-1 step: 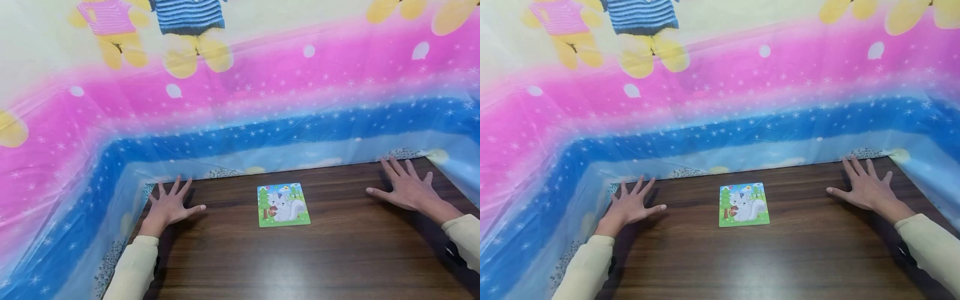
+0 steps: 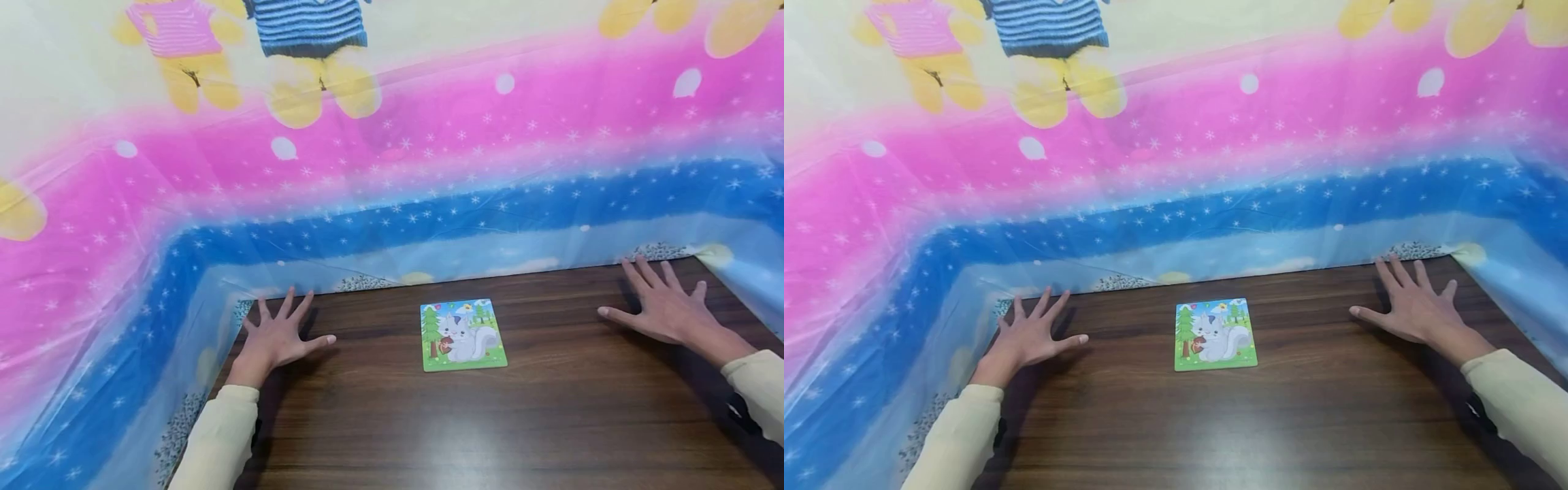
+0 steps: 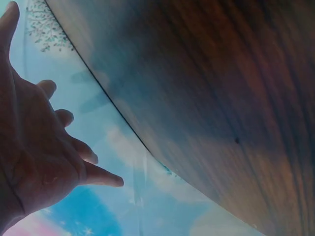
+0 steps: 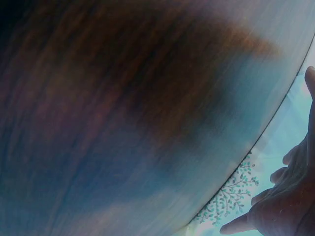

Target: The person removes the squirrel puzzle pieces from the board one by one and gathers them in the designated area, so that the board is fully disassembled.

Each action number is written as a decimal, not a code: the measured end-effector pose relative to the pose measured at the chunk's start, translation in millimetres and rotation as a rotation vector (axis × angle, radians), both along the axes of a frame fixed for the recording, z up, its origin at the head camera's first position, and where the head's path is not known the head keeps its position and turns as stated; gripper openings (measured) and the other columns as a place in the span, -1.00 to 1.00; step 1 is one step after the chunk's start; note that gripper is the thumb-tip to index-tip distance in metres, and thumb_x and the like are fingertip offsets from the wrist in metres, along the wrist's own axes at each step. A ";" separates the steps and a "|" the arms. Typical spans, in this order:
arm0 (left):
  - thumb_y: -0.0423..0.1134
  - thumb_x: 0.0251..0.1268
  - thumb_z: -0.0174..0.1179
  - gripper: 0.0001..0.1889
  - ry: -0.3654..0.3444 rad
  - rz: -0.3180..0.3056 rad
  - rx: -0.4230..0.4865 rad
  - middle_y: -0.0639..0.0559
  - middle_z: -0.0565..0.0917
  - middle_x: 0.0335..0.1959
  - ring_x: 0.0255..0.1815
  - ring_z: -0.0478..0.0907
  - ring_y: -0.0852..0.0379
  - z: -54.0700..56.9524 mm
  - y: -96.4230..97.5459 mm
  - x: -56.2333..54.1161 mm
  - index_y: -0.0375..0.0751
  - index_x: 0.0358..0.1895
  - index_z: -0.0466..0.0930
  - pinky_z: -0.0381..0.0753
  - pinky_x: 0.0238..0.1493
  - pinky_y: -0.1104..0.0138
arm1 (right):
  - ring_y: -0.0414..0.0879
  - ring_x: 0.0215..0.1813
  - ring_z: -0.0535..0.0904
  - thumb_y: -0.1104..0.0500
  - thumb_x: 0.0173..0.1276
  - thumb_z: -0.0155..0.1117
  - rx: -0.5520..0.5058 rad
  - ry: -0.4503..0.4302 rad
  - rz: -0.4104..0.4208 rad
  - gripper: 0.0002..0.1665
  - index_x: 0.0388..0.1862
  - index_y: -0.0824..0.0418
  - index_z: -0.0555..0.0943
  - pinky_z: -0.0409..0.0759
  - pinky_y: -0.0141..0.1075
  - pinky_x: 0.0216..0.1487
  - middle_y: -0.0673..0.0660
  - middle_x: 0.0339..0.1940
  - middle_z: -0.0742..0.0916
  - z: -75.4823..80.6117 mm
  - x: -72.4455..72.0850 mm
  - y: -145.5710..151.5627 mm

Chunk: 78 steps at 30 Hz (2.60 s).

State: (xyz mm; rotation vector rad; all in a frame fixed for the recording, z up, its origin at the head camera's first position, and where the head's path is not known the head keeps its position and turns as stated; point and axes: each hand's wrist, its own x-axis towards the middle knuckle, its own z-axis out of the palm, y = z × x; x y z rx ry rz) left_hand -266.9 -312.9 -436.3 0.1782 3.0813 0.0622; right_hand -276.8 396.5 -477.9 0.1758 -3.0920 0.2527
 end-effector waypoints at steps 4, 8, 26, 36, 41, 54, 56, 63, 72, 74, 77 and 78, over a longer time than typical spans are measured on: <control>0.78 0.12 -0.03 0.24 0.004 0.001 0.008 -0.18 -0.21 0.81 0.62 -0.45 -0.77 -1.2 -1.5 -0.4 0.26 0.77 -0.19 -0.25 0.29 -0.78 | 0.60 0.70 -0.25 -0.66 0.36 0.08 0.008 0.007 0.007 0.43 0.80 0.03 -0.37 -0.30 0.86 0.22 0.33 0.79 -0.20 0.5 -2.6 -0.4; 0.78 0.13 -0.03 0.23 0.011 -0.004 0.014 -0.18 -0.19 0.81 0.64 -0.43 -0.75 -2.4 -1.4 -0.8 0.25 0.77 -0.18 -0.26 0.28 -0.78 | 0.56 0.72 -0.26 -0.65 0.36 0.11 0.012 0.022 0.012 0.42 0.80 0.05 -0.32 -0.28 0.85 0.24 0.37 0.79 -0.15 2.6 -5.4 -3.7; 0.60 0.25 0.16 0.09 0.090 -0.280 0.109 -0.01 -0.04 0.81 0.75 -0.29 -0.53 -0.7 62.6 -12.8 0.27 0.75 -0.02 -0.28 0.46 -0.66 | 0.47 0.68 0.11 -0.43 0.39 0.34 -0.102 0.117 0.247 0.25 0.77 0.20 0.08 0.11 0.59 0.46 0.38 0.76 0.16 10.3 -8.7 -64.7; 0.66 0.25 0.05 0.10 -0.038 -0.458 0.093 0.16 -0.02 0.80 0.82 -0.19 -0.24 -6.4 114.1 -18.0 0.29 0.76 -0.08 -0.23 0.66 -0.44 | 0.45 0.64 0.25 -0.36 0.43 0.37 -0.156 0.124 0.367 0.14 0.73 0.20 0.18 0.30 0.51 0.43 0.37 0.71 0.28 8.8 -11.3 -110.1; 0.62 0.30 0.07 0.12 -0.136 -0.501 0.115 0.19 -0.02 0.80 0.83 -0.22 -0.13 -8.1 136.3 -18.5 0.14 0.77 -0.09 -0.17 0.74 -0.27 | 0.40 0.68 0.21 -0.48 0.44 0.24 -0.169 0.045 0.376 0.17 0.75 0.15 0.14 0.28 0.45 0.52 0.35 0.72 0.28 9.0 -13.8 -126.3; 0.53 0.34 0.14 0.07 -0.225 -0.541 0.098 0.19 -0.02 0.80 0.83 -0.18 -0.08 -14.1 163.9 -16.0 0.14 0.76 -0.05 -0.02 0.76 -0.16 | 0.40 0.67 0.23 -0.46 0.44 0.27 -0.185 -0.036 0.431 0.13 0.74 0.10 0.18 0.31 0.43 0.52 0.34 0.71 0.31 7.0 -20.3 -165.3; 0.52 0.34 0.16 0.07 -0.232 -0.536 0.092 0.19 -0.03 0.80 0.83 -0.16 -0.07 -13.2 165.9 -15.4 0.13 0.76 -0.05 -0.02 0.76 -0.15 | 0.38 0.67 0.25 -0.43 0.43 0.32 -0.191 -0.045 0.436 0.11 0.73 0.09 0.21 0.32 0.42 0.52 0.32 0.70 0.33 7.0 -21.0 -169.8; 0.50 0.35 0.18 0.07 -0.231 -0.523 0.083 0.21 -0.04 0.80 0.82 -0.13 -0.04 -15.2 170.4 -14.9 0.13 0.77 -0.07 0.00 0.76 -0.11 | 0.32 0.56 0.43 -0.32 0.37 0.46 -0.185 -0.051 0.454 -0.02 0.62 0.09 0.41 0.47 0.33 0.44 0.30 0.57 0.48 6.6 -24.1 -187.0; 0.52 0.35 0.15 0.08 -0.213 -0.508 0.080 0.20 -0.03 0.80 0.82 -0.10 -0.04 -18.1 170.8 -11.5 0.13 0.77 -0.07 0.05 0.76 -0.07 | 0.14 0.38 0.58 -0.19 0.42 0.47 -0.182 -0.073 0.472 -0.34 0.38 0.07 0.60 0.60 0.17 0.33 0.14 0.31 0.62 7.8 -32.0 -209.8; 0.52 0.35 0.15 0.08 -0.208 -0.509 0.079 0.19 -0.03 0.80 0.82 -0.09 -0.04 -18.4 170.9 -11.3 0.13 0.77 -0.07 0.06 0.76 -0.06 | 0.12 0.35 0.59 -0.17 0.42 0.47 -0.173 -0.086 0.466 -0.37 0.36 0.07 0.61 0.61 0.15 0.32 0.13 0.28 0.63 9.6 -33.7 -213.3; 0.53 0.35 0.14 0.07 -0.205 -0.511 0.081 0.18 -0.02 0.80 0.82 -0.09 -0.05 -18.8 171.1 -10.9 0.13 0.77 -0.06 0.08 0.75 -0.06 | 0.10 0.28 0.60 -0.15 0.39 0.51 -0.158 -0.115 0.461 -0.35 0.35 0.07 0.62 0.63 0.12 0.25 0.13 0.25 0.62 14.0 -35.8 -218.3; 0.53 0.35 0.13 0.07 -0.204 -0.511 0.081 0.18 -0.02 0.80 0.82 -0.09 -0.05 -19.2 171.4 -10.7 0.13 0.77 -0.06 0.08 0.75 -0.06 | 0.09 0.26 0.60 -0.14 0.38 0.53 -0.155 -0.125 0.459 -0.35 0.35 0.07 0.62 0.63 0.11 0.24 0.14 0.25 0.62 16.1 -36.2 -219.4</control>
